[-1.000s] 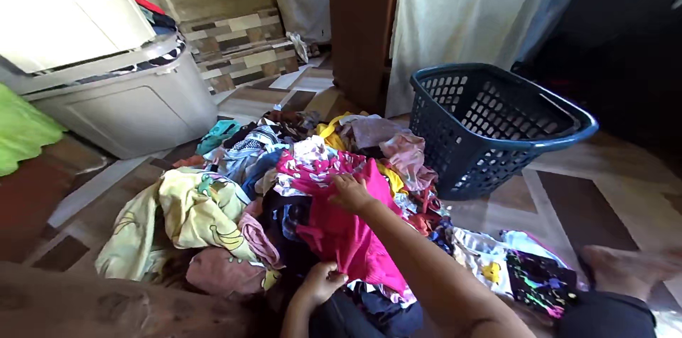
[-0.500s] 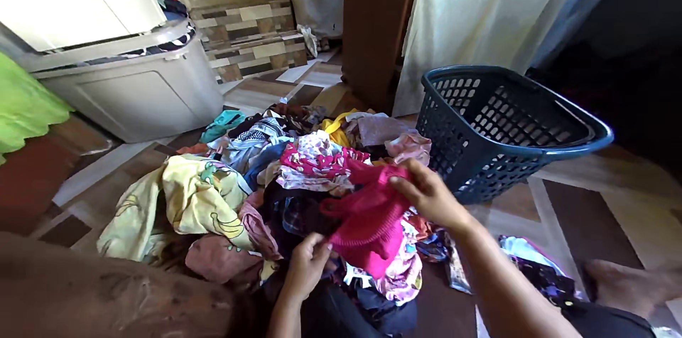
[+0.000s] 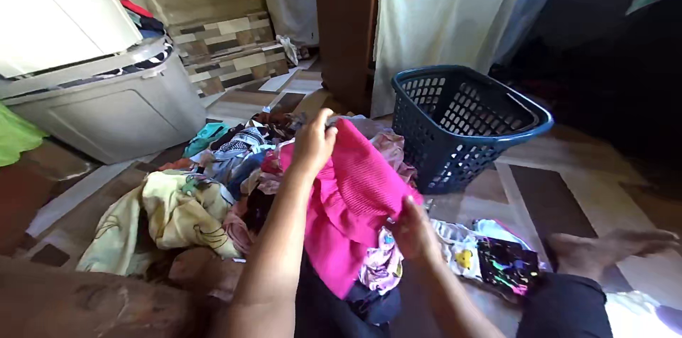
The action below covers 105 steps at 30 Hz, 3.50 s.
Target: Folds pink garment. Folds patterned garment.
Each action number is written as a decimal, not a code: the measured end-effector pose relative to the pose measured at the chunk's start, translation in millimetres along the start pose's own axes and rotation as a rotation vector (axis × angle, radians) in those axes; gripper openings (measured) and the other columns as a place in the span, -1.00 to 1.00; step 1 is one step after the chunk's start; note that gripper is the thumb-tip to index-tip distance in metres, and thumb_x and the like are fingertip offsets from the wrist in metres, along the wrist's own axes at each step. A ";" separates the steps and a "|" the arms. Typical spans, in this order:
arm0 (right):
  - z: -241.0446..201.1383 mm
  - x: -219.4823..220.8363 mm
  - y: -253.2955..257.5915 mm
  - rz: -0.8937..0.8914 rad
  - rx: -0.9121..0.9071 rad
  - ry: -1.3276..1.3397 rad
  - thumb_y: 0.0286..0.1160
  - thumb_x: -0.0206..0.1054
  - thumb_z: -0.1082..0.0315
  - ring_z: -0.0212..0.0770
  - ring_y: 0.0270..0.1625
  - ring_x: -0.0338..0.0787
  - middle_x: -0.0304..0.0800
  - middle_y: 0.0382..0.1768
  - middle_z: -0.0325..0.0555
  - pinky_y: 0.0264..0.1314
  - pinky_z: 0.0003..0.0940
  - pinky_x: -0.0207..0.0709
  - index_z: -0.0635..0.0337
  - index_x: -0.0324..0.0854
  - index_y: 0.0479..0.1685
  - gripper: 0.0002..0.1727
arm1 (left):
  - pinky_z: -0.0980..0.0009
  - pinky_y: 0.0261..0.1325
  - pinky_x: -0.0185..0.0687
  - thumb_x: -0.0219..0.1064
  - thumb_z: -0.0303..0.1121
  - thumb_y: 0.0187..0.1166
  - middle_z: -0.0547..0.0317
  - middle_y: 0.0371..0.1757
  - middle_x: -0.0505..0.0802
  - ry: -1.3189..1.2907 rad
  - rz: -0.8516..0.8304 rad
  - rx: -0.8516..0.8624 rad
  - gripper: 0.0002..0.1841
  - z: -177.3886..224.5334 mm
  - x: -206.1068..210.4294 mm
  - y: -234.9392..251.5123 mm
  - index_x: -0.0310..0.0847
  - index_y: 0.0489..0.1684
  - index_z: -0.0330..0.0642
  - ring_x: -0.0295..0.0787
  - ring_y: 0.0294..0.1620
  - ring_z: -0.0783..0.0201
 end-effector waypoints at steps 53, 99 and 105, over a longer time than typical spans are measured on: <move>38.8 -32.7 6.0 -0.062 -0.141 -1.170 0.33 0.54 0.24 0.39 0.57 0.48 0.48 0.50 0.43 0.52 0.40 0.31 0.32 0.33 0.66 -0.16 | 0.00 0.38 0.61 0.30 -0.57 0.53 -0.19 0.11 0.89 -0.056 -0.252 -0.173 -0.71 -1.8 47.0 -143.6 0.78 0.15 -0.39 0.84 0.20 -0.04; 23.7 -34.5 13.5 -0.337 -0.215 -1.103 0.78 -0.03 0.41 0.19 0.16 0.80 0.77 0.06 0.38 0.32 0.08 0.58 0.53 0.46 0.38 -0.60 | 0.27 0.05 0.78 -0.20 -0.36 0.86 -0.07 -0.17 0.82 -0.577 -0.161 -0.456 -0.57 -60.1 34.8 -145.1 0.30 0.36 -0.64 0.85 -0.22 0.25; 8.3 -7.0 19.5 -0.416 -0.286 -1.285 0.76 0.01 0.34 0.27 0.06 0.85 0.83 -0.07 0.31 0.21 0.22 0.60 0.39 0.56 0.32 -0.62 | -0.07 0.29 0.65 0.46 -0.18 0.46 -0.41 0.17 0.77 -0.113 -0.117 -0.171 -0.37 0.9 85.3 -186.3 0.51 0.33 -0.60 0.75 0.21 -0.21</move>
Point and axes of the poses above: each hand's wrist, its own y-axis towards the middle knuckle, its own x-axis out of the palm, z = x × y, the point moved 1 cm from there along y, towards the middle knuckle
